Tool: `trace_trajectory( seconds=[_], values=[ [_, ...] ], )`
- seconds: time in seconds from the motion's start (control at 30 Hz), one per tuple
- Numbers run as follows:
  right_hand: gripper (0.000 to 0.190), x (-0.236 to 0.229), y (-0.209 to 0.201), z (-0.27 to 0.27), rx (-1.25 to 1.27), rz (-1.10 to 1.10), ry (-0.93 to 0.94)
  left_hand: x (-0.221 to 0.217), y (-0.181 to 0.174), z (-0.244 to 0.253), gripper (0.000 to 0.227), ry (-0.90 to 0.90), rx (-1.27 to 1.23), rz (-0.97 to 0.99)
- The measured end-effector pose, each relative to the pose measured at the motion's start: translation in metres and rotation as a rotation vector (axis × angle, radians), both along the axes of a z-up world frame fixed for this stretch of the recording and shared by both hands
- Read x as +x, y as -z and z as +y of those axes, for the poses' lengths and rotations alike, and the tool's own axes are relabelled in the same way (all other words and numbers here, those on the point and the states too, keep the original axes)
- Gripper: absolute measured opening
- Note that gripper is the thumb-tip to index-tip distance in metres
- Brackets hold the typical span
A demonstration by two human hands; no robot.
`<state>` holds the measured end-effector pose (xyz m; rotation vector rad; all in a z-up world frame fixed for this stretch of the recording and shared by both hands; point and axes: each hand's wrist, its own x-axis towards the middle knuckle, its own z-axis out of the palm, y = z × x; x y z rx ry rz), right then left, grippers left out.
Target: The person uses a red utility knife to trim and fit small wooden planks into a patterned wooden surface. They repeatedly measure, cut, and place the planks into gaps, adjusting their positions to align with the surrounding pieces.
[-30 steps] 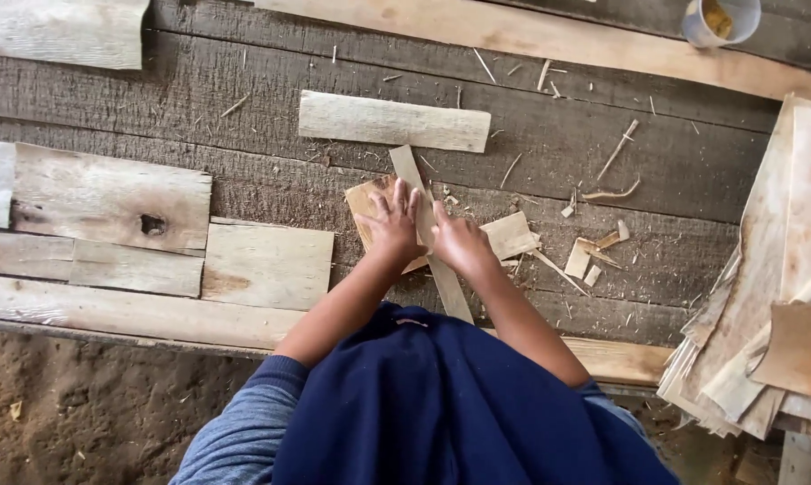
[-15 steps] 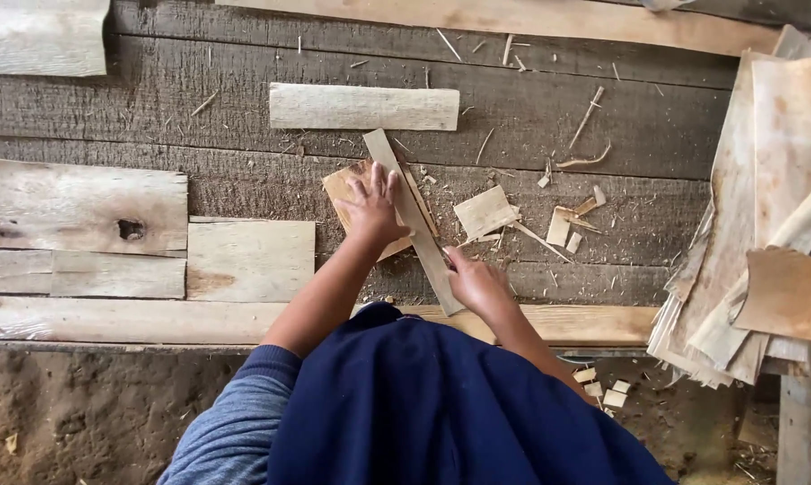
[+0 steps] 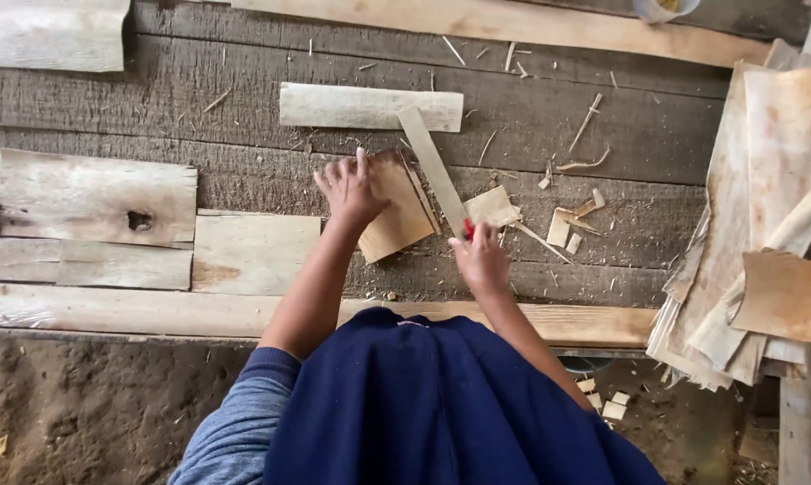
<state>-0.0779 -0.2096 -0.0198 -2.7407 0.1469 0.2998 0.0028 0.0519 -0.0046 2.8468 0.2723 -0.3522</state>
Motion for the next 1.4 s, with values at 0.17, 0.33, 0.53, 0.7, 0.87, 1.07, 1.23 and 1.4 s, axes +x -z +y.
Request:
trace_trajectory(
  seconds=[0.17, 0.33, 0.53, 0.7, 0.87, 1.07, 1.23, 1.4],
  values=[
    [0.035, -0.012, 0.02, 0.022, 0.539, 0.08, 0.232, 0.028, 0.049, 0.019, 0.041, -0.102, -0.221, -0.138],
    [0.044, -0.017, -0.004, 0.043, 1.02, 0.218, 0.449, 0.008, 0.013, 0.034, 0.032, -0.262, -0.424, -0.03],
    [0.03, 0.001, 0.004, 0.061, 1.214, 0.074, 0.437, -0.029, 0.021, 0.057, 0.023, -0.484, -0.808, -0.342],
    [0.03, 0.015, -0.013, 0.085, 1.334, 0.125, 0.431, -0.041, 0.039, 0.086, 0.031, -0.598, -0.962, -0.336],
    [0.033, 0.011, -0.027, 0.149, 1.343, 0.092, 0.309, -0.059, 0.015, 0.146, 0.035, -0.595, -0.981, -0.431],
    [0.033, 0.014, -0.005, 0.294, 1.27, 0.017, 0.245, -0.085, -0.032, 0.285, 0.035, -0.564, -0.914, -0.44],
    [0.027, 0.024, 0.006, 0.428, 1.259, 0.036, 0.298, -0.089, 0.0, 0.418, 0.037, -0.624, -0.919, -0.378],
    [0.028, 0.038, -0.009, 0.551, 1.293, 0.008, 0.283, -0.098, 0.034, 0.516, 0.053, -0.383, -0.584, -0.855]
  ],
)
